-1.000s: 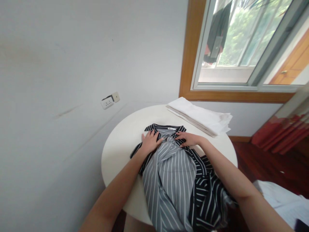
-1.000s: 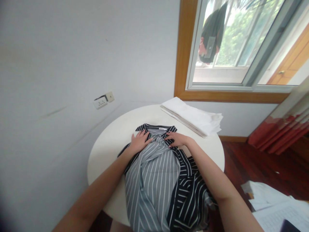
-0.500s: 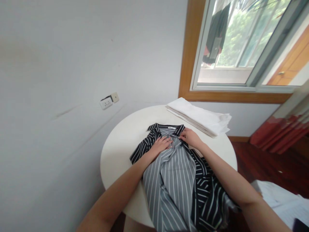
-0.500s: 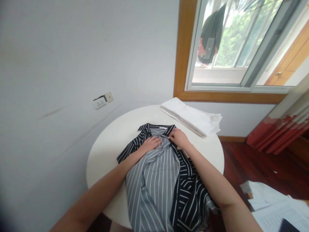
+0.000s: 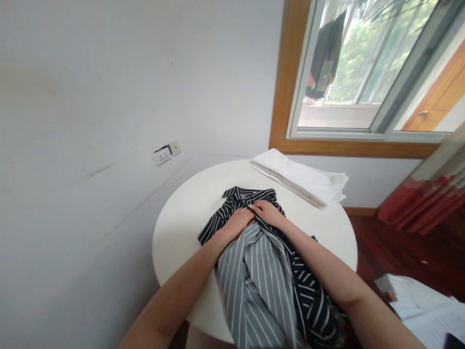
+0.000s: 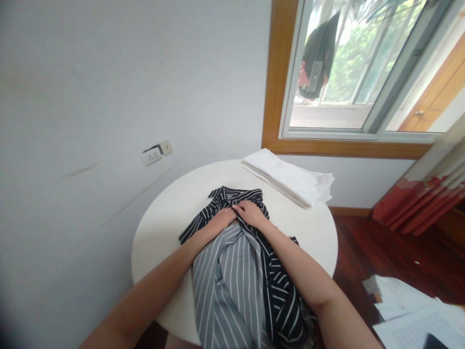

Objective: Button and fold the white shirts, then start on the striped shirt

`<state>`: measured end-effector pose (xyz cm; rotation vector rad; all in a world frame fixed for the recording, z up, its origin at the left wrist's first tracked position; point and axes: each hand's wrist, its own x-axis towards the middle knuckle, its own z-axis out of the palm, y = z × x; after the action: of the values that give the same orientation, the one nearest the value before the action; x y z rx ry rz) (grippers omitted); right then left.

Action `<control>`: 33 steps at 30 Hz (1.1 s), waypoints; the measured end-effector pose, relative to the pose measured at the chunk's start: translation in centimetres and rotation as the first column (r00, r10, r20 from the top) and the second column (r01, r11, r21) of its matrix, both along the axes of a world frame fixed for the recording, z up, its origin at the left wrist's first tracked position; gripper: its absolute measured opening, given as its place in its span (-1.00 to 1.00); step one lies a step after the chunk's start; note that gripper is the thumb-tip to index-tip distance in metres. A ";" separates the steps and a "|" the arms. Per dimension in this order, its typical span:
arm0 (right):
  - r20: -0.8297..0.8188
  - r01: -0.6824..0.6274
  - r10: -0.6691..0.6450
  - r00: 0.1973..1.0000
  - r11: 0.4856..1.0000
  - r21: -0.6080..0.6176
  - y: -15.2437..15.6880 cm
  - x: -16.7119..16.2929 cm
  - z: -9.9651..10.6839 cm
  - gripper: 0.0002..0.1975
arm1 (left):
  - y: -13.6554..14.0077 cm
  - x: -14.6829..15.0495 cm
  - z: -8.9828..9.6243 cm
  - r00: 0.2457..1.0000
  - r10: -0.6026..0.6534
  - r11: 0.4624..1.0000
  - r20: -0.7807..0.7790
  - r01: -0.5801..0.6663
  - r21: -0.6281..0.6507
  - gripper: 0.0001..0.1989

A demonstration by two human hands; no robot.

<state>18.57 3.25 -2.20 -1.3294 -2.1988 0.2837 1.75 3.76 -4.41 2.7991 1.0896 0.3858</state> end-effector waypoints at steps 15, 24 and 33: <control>0.171 -0.053 0.037 0.985 0.994 0.092 -0.4 1.4 -2.1 -0.61 | 1.1 -2.9 1.1 0.895 0.389 0.901 0.218 -0.419 0.110 -0.76; 0.269 -0.049 0.045 0.962 0.999 0.010 -0.7 1.2 -2.9 -0.39 | 0.7 -3.2 1.8 0.850 0.524 0.825 0.056 -0.523 0.215 -0.76; 0.244 -0.076 0.069 0.967 0.997 0.021 -0.8 1.0 -2.6 -0.39 | 0.6 -2.3 2.8 0.877 0.350 0.899 0.328 -0.413 0.146 -0.83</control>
<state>19.58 2.50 -4.79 -1.3287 -2.4481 0.1189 -0.60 4.38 -1.60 2.5533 1.6087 0.9805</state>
